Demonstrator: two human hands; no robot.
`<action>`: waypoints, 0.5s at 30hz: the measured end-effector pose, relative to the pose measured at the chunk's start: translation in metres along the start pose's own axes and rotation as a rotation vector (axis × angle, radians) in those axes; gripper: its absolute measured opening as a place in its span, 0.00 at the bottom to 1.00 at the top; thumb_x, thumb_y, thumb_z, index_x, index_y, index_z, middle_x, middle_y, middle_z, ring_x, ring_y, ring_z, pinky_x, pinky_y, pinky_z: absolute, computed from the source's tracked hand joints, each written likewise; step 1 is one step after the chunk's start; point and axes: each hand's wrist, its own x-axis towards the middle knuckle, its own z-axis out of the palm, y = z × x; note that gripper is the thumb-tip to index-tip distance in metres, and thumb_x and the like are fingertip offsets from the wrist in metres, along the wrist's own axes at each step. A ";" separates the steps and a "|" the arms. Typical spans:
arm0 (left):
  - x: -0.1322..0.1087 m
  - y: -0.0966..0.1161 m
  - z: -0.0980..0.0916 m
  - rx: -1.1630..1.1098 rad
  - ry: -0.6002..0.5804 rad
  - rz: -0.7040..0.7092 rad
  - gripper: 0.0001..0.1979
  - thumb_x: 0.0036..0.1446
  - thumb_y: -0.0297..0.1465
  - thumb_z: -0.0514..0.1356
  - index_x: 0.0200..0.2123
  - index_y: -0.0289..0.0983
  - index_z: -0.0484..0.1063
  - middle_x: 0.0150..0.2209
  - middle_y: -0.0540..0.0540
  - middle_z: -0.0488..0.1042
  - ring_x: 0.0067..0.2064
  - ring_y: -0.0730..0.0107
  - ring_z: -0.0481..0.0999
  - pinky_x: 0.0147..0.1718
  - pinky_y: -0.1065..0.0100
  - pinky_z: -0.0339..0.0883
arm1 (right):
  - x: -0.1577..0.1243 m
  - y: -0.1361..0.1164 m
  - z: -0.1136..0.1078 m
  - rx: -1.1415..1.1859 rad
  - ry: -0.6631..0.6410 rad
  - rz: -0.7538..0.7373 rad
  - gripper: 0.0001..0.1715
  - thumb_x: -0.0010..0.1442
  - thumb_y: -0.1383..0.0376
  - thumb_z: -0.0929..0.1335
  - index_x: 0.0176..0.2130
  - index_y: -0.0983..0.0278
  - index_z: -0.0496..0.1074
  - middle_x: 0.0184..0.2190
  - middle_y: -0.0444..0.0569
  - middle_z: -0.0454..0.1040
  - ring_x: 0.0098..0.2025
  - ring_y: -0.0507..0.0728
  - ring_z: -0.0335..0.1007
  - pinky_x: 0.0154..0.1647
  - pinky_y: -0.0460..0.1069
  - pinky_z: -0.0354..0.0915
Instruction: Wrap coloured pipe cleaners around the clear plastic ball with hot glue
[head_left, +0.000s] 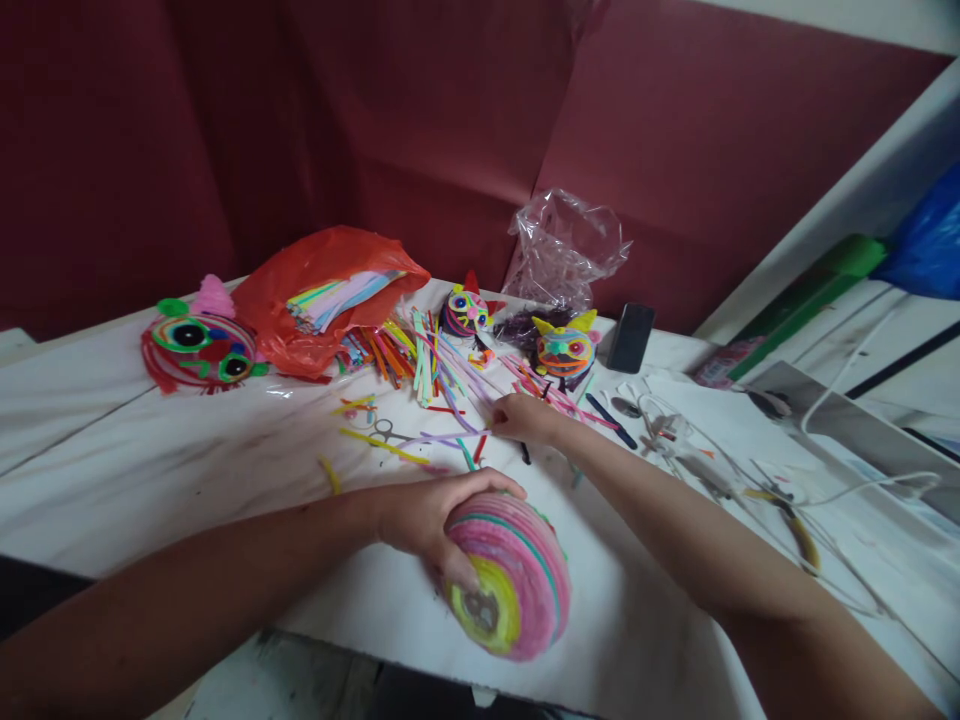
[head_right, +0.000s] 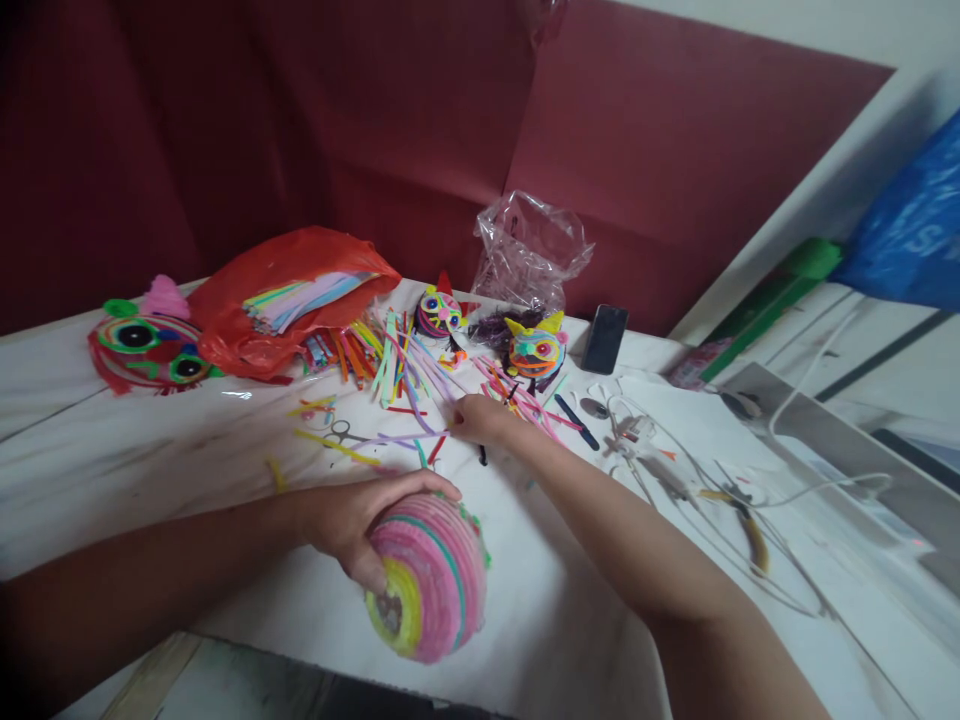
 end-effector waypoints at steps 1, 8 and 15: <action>0.000 0.001 0.000 -0.003 0.005 -0.007 0.46 0.33 0.39 0.76 0.56 0.41 0.59 0.52 0.41 0.70 0.51 0.56 0.72 0.49 0.56 0.68 | 0.000 -0.002 0.002 0.012 0.007 -0.005 0.03 0.48 0.68 0.72 0.25 0.66 0.76 0.23 0.49 0.77 0.28 0.55 0.71 0.28 0.45 0.58; -0.001 0.007 0.002 0.011 0.020 -0.072 0.48 0.30 0.38 0.77 0.55 0.41 0.59 0.52 0.41 0.70 0.52 0.55 0.72 0.52 0.53 0.66 | 0.003 -0.037 0.000 0.265 0.041 -0.264 0.13 0.62 0.64 0.64 0.40 0.67 0.75 0.26 0.43 0.76 0.26 0.50 0.68 0.28 0.43 0.63; -0.001 0.008 0.001 0.073 0.028 -0.069 0.49 0.30 0.39 0.77 0.56 0.39 0.60 0.52 0.40 0.70 0.54 0.53 0.71 0.54 0.52 0.65 | 0.033 -0.067 0.012 0.170 0.346 -0.579 0.18 0.59 0.70 0.64 0.49 0.67 0.75 0.50 0.56 0.75 0.49 0.57 0.70 0.51 0.52 0.65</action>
